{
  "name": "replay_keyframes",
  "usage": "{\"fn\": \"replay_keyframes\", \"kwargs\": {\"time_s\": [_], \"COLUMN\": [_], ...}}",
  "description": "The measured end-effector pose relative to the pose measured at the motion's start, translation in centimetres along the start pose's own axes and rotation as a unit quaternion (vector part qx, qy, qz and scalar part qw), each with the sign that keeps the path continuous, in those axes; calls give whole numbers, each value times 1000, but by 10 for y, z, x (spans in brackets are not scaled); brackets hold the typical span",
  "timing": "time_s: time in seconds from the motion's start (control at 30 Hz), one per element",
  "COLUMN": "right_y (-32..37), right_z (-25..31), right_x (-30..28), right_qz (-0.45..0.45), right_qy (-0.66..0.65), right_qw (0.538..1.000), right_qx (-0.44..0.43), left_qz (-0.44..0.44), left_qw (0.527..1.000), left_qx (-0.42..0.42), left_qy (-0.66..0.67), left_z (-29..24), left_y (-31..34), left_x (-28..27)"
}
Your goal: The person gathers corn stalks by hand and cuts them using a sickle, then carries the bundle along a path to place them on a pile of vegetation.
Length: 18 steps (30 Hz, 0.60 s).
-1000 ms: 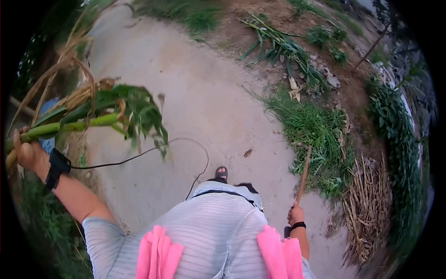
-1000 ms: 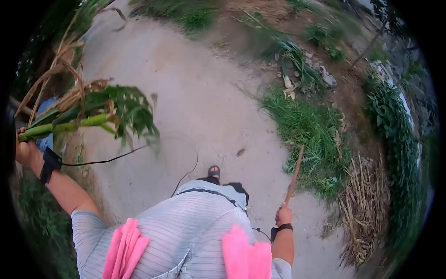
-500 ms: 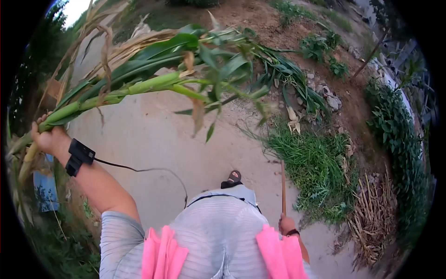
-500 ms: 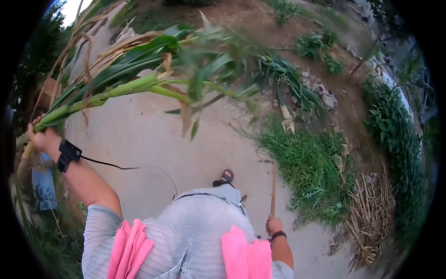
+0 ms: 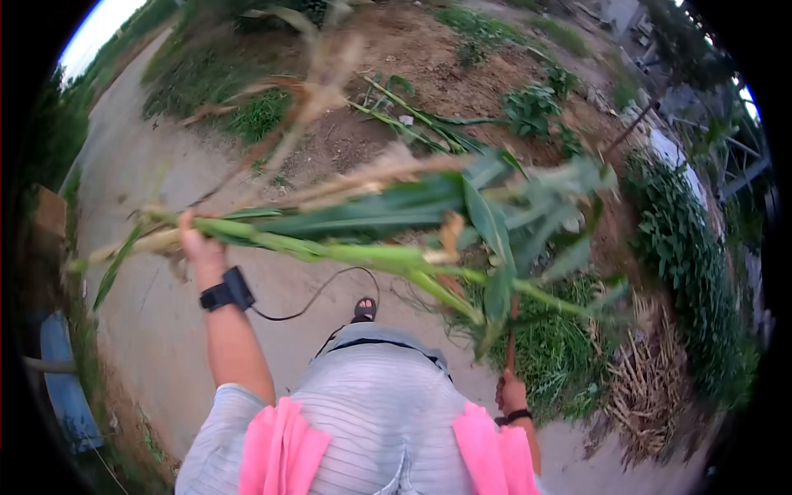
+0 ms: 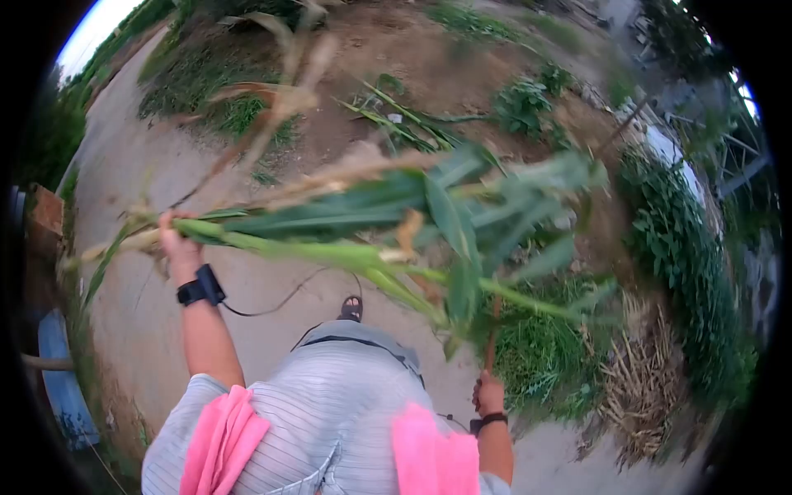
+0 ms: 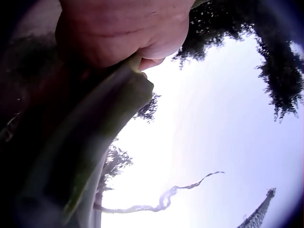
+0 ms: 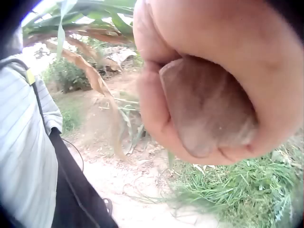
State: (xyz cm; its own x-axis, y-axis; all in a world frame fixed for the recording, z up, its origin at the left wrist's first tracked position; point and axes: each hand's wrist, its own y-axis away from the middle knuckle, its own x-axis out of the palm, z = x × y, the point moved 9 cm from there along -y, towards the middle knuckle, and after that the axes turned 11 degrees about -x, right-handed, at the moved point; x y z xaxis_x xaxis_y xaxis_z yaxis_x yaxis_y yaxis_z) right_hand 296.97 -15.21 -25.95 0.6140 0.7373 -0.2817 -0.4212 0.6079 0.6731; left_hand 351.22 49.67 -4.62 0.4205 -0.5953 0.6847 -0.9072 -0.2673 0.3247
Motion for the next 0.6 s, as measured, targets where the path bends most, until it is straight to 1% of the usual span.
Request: {"fn": "replay_keyframes", "kwargs": {"time_s": [0.03,0.07,0.1,0.13,0.17,0.2,0.27,0.3,0.33,0.43,0.5,0.6], "right_y": [5,12,11,17,22,26,20,15,8,-30,-51,-80], "right_z": [9,17,11,21,25,36,24,16,15,37,58,83], "right_x": [6,12,16,17,17,20,14,10,3,-6,-13,-26], "right_qz": [-22,-33,-24,-45,-79,-84,-107,-119,-130,-142,-140,-141], "right_qy": [-18,-36,-101,-74,-68,-49,-111,-142,-157,-158,-143,-126], "right_qw": [1000,998,992,994,991,993,984,978,973,968,967,968], "right_qx": [14,37,77,70,90,62,85,96,104,135,157,163], "left_qz": [2,17,10,-5,-2,6,11,31,34,42,40,49], "left_qw": [999,998,996,994,990,986,976,977,972,962,959,951], "left_qx": [-41,-61,-89,-106,-134,-160,-217,-205,-226,-258,-264,-282], "left_qy": [-7,-21,-26,-29,-32,-34,-29,-53,-56,-79,-99,-114], "left_z": [37,71,106,138,166,194,255,277,299,361,383,405], "left_y": [-20,-39,-57,-72,-74,-80,-109,-121,-132,-169,-189,-202], "left_x": [18,35,50,65,88,114,139,156,171,209,242,282]}}
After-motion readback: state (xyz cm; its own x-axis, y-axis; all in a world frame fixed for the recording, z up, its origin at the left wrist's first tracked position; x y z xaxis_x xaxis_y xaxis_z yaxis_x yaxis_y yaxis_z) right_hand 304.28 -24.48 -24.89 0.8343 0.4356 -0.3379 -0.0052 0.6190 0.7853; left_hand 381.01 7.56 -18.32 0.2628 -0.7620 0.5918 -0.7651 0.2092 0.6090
